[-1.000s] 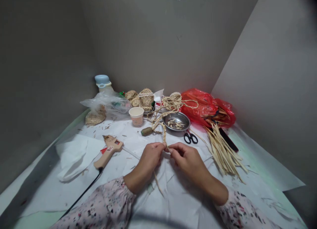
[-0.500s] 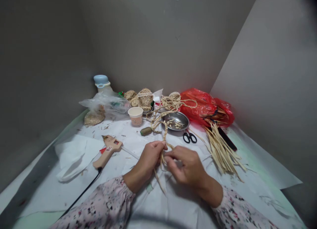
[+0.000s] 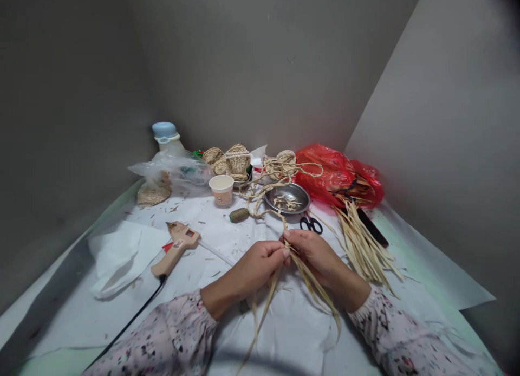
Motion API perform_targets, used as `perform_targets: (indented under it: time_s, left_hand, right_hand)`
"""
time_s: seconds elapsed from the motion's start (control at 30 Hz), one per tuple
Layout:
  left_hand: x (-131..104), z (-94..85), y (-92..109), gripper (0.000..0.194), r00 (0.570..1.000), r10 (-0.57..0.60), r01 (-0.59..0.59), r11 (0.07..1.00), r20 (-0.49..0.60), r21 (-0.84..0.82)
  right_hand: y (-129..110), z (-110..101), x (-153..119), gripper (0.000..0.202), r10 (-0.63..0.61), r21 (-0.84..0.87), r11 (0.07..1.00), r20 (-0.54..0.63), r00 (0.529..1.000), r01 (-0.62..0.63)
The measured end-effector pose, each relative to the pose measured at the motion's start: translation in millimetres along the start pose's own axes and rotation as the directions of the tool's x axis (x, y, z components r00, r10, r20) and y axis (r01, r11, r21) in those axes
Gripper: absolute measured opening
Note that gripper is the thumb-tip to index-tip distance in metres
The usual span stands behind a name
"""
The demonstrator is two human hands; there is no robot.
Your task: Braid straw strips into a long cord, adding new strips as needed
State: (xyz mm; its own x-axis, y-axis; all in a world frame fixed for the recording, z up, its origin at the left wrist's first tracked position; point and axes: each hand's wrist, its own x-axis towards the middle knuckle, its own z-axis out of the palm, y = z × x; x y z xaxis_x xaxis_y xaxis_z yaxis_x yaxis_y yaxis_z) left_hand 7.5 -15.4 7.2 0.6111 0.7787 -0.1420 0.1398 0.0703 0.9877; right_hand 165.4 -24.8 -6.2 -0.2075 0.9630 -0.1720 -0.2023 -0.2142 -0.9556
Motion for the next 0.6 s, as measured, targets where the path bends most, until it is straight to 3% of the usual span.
perform_targets:
  time_s: [0.17,0.37,0.47,0.6]
  left_hand:
    - [5,-3.3,-3,0.030,0.992,0.012,-0.018,0.999,-0.125,-0.044]
    - [11,-5.1,-7,0.023,0.994,0.026,-0.037,0.995,-0.108,-0.096]
    - [10,-4.9,-11,0.026,0.987,0.083,-0.079,0.996,-0.138,0.038]
    - [8,-5.5,-14,0.029,0.967,0.173,-0.107,0.942,-0.188,0.317]
  right_hand:
    - [-9,3,-3,0.033,-0.196,-0.250,0.947,0.052,0.979,0.202]
    - [-6,7,-2,0.023,-0.150,-0.363,0.920,0.017,0.989,0.146]
    - [-1,6,-2,0.023,-0.163,-0.437,0.891,-0.054,0.985,0.123]
    - [1,6,-3,0.018,-0.290,-0.594,0.786,-0.114,0.950,0.169]
